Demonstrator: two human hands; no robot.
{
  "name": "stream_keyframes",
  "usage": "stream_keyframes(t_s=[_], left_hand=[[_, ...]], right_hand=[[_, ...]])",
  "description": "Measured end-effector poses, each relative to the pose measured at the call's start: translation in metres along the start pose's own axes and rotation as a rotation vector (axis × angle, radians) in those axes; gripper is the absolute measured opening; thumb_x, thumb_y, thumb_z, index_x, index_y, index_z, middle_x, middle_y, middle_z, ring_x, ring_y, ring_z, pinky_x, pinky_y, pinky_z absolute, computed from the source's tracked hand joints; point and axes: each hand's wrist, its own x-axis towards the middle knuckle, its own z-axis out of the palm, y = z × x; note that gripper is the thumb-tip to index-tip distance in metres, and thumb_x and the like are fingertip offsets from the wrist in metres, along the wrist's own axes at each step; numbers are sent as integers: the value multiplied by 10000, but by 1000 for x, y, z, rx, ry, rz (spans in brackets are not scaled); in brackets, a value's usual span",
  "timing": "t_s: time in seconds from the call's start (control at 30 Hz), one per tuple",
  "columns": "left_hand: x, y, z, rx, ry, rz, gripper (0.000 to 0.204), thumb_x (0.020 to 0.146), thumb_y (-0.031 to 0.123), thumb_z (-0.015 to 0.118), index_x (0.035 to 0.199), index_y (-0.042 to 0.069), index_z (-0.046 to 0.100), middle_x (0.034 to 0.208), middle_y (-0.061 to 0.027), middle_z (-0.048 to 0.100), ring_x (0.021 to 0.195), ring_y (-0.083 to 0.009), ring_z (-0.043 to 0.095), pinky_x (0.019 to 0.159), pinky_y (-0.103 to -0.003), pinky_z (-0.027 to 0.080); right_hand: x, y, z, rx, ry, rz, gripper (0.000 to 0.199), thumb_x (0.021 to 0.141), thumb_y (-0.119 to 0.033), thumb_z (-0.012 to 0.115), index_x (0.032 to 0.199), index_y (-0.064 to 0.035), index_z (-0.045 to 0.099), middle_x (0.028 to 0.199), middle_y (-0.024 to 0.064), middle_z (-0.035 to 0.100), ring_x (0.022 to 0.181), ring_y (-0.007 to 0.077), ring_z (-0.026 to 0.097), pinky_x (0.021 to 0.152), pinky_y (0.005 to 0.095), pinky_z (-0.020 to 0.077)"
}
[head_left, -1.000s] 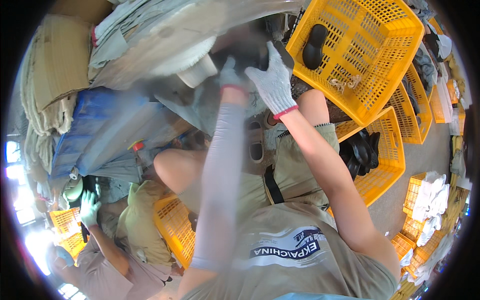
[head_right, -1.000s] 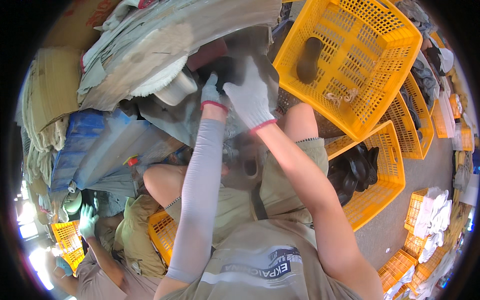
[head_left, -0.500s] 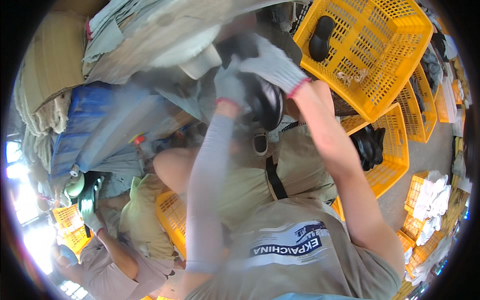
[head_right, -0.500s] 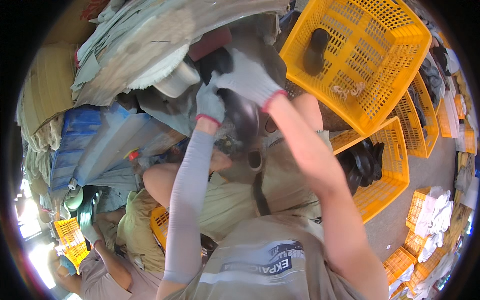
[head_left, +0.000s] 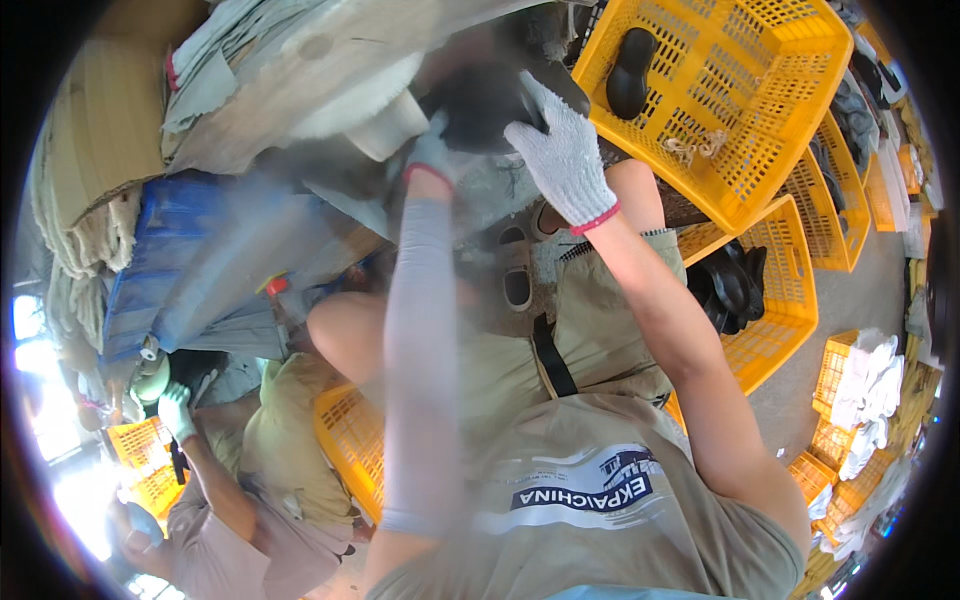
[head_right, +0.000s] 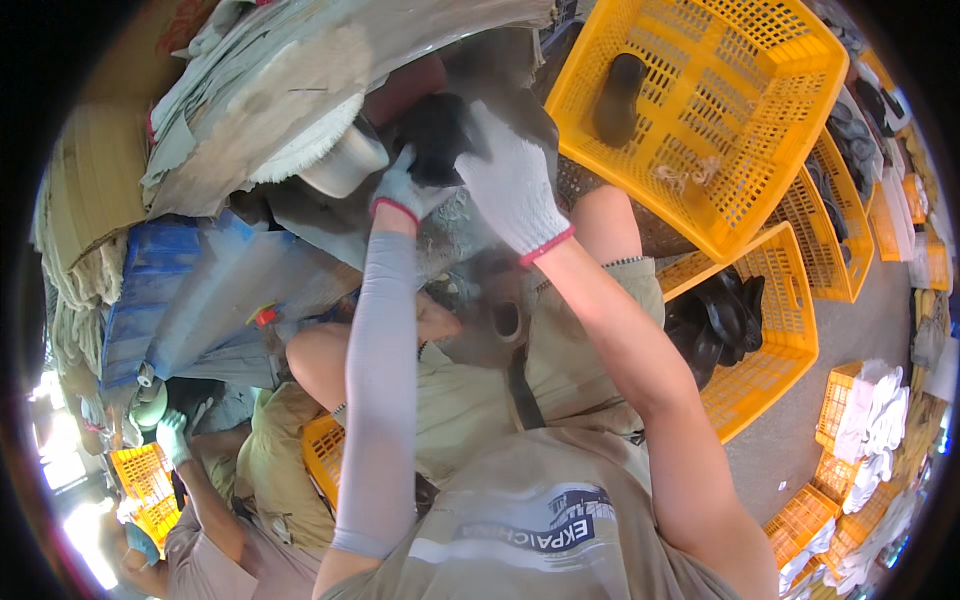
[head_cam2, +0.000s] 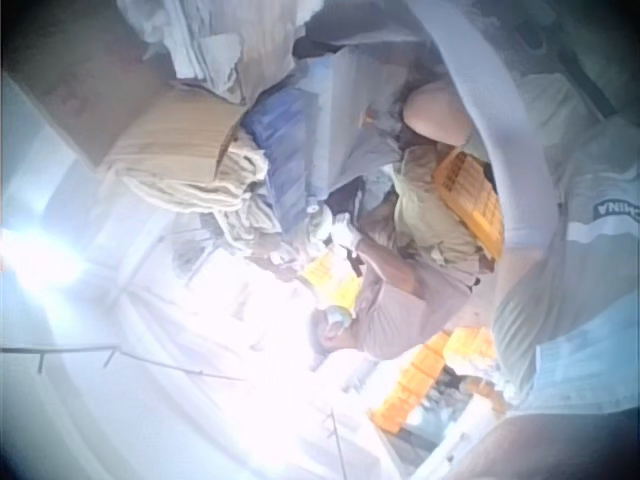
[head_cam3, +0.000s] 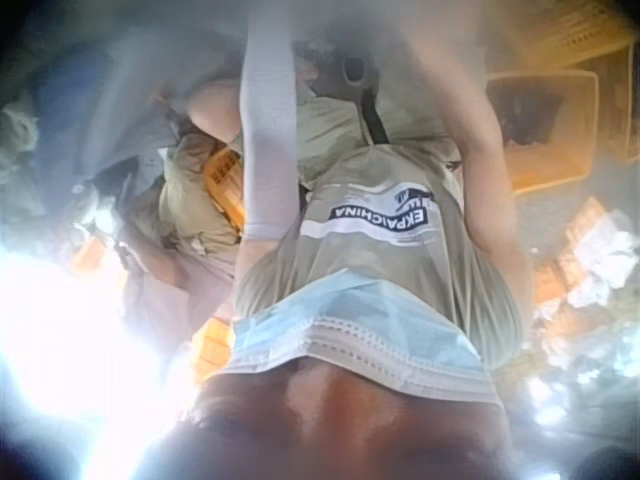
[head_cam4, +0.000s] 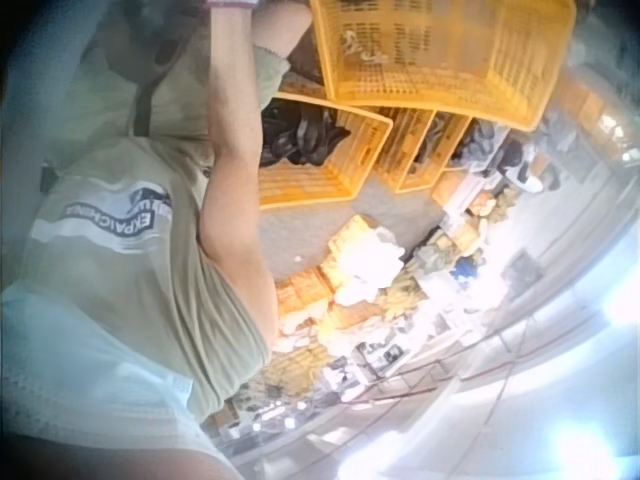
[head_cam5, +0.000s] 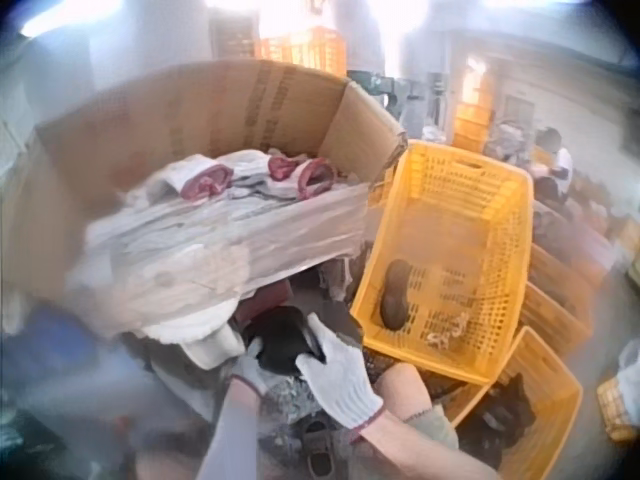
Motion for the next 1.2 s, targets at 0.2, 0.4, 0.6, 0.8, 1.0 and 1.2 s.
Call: stream_keyframes(t_s=[0.2,0.4,0.6,0.8,1.0,1.2], left_hand=[[-40,13,-60,1332,194,591,554,1060,425,650,1455,37,632,1377,-247,695,1255,-381,682,1098,-457,509],[-77,28,-28,1464,138,483,716,1001,582,642,1390,-19,657,1355,-276,695,1256,-445,649,1089,-491,488],[-98,15,-23,980,-183,417,470,1026,315,688,1343,-31,693,1195,-278,754,1107,-398,721,964,-435,548],[-80,-4,14,785,47,395,631,1045,351,674,1538,-31,580,1295,-212,733,1241,-360,666,1116,-411,491],[-90,-3,68,222,142,213,664,1054,507,706,1378,-70,645,1186,-113,715,1011,-195,647,870,-355,558],[-149,-57,69,120,20,305,520,1089,424,687,1354,-24,673,1176,-47,714,999,-136,657,896,-298,545]], right_hand=[[35,-26,-5,11,-222,-92,426,937,-210,654,1286,33,676,1017,231,751,755,321,766,735,409,611],[61,-7,12,105,-341,107,297,995,-205,559,999,51,708,932,236,744,641,302,743,646,414,603],[61,-5,42,-87,-138,-81,320,937,-285,581,1047,-33,745,1121,256,763,1084,478,700,944,543,565],[26,-1,35,-142,-156,-97,770,848,-404,721,1449,44,546,1222,363,695,1169,515,677,1021,481,553],[24,-17,-11,-262,-378,-156,458,928,-290,643,1249,37,644,1110,294,732,1014,463,706,893,516,565],[-83,14,-52,-87,-174,-156,703,892,-225,729,1533,3,552,1291,277,724,1179,424,713,1004,452,573]])
